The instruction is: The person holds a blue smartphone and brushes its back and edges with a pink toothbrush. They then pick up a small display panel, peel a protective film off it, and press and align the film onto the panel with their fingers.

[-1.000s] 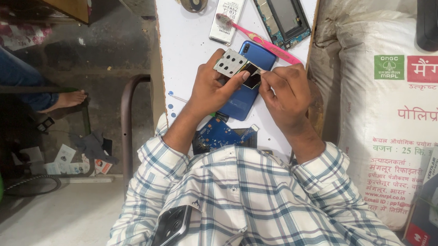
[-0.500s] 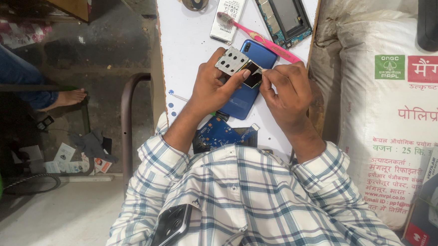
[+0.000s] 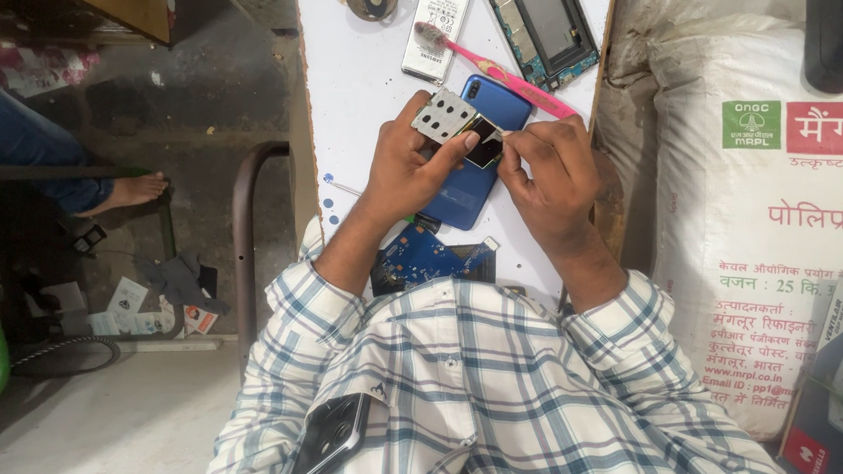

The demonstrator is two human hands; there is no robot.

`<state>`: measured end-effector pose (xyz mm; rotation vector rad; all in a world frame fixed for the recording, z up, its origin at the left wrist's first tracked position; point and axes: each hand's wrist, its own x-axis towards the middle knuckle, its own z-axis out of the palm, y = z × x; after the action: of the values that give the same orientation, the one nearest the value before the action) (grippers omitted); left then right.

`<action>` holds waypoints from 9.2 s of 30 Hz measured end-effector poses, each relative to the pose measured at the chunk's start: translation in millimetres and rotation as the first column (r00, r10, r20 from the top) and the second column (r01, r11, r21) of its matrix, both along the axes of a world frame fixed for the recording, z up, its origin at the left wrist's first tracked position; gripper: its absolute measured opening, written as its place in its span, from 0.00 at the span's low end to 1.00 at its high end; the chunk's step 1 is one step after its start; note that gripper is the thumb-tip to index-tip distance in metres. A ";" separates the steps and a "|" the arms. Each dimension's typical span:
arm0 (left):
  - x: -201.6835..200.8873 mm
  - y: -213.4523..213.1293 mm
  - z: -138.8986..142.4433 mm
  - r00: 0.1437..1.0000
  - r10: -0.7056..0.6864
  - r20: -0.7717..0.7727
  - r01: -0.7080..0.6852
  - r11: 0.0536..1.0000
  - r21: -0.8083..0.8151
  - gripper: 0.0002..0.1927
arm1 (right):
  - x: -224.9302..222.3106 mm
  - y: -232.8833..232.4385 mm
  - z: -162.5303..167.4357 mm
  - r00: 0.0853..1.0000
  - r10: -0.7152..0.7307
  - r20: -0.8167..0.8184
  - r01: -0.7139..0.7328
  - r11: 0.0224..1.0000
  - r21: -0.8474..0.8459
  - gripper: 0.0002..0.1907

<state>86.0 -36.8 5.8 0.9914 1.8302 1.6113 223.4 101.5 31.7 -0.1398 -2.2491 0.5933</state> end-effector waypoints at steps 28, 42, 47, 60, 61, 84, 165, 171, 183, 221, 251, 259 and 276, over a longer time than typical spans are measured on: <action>2.8 -0.3 -2.9 0.994 0.038 0.103 -0.035 0.999 -0.029 0.14 | 0.0 -2.0 -3.5 1.000 -0.011 0.010 0.011 0.999 -0.046 0.13; 2.2 -0.8 -1.5 0.991 0.053 0.119 -0.049 0.998 -0.034 0.16 | -0.7 -3.6 -3.3 1.000 -0.013 0.015 0.015 0.997 -0.075 0.14; 2.2 -1.7 -1.4 0.991 0.061 0.118 -0.057 0.998 -0.038 0.15 | -1.0 -4.1 -3.2 1.000 -0.015 0.011 0.016 0.997 -0.079 0.14; 2.5 -3.0 -3.4 0.989 0.055 0.135 -0.054 0.998 -0.008 0.14 | -0.2 -4.8 -3.8 1.000 -0.008 0.022 0.010 0.996 -0.094 0.14; 2.5 -3.0 -3.7 0.989 0.056 0.139 -0.056 0.998 -0.008 0.13 | -0.1 -4.9 -4.1 1.000 -0.008 0.022 0.010 0.996 -0.094 0.14; -2.4 -1.3 -11.2 0.887 0.048 0.458 -0.159 0.965 0.207 0.22 | 11.6 1.8 -10.8 0.999 -0.034 -0.006 0.027 0.887 -0.460 0.07; -1.3 0.5 -0.2 0.992 0.082 0.099 -0.087 0.995 0.057 0.12 | 15.2 8.6 -22.2 0.996 -0.028 -0.079 -0.013 0.880 -0.475 0.05; -2.5 2.0 0.1 0.995 0.063 0.082 -0.067 0.997 0.048 0.11 | 14.1 7.1 -12.0 0.997 -0.071 -0.025 0.055 0.910 -0.411 0.08; -0.6 1.9 7.9 0.997 0.021 -0.080 -0.022 1.000 -0.017 0.09 | 13.7 5.2 -18.4 0.996 -0.087 -0.035 0.057 0.859 -0.509 0.09; -1.6 2.9 18.3 0.986 -0.017 -0.165 0.017 1.000 -0.001 0.08 | 10.8 3.5 -5.5 0.998 -0.058 0.006 0.056 0.936 -0.347 0.04; -2.8 3.9 10.9 0.992 -0.026 -0.126 0.026 1.000 -0.002 0.07 | 11.2 5.8 -10.0 0.998 -0.067 -0.005 0.063 0.955 -0.288 0.04; -3.9 2.8 11.1 0.990 -0.032 -0.135 0.031 0.999 -0.005 0.07 | 10.6 5.9 -8.8 0.998 -0.061 -0.005 0.057 0.961 -0.271 0.06; -4.1 1.1 13.4 0.992 -0.030 -0.119 0.032 0.999 0.009 0.07 | 10.0 5.4 -11.9 0.999 -0.045 -0.023 0.037 0.960 -0.277 0.07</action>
<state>81.9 -35.7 19.2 1.1368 1.8760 1.5753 233.4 106.9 19.8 -0.3146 -2.1202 0.8799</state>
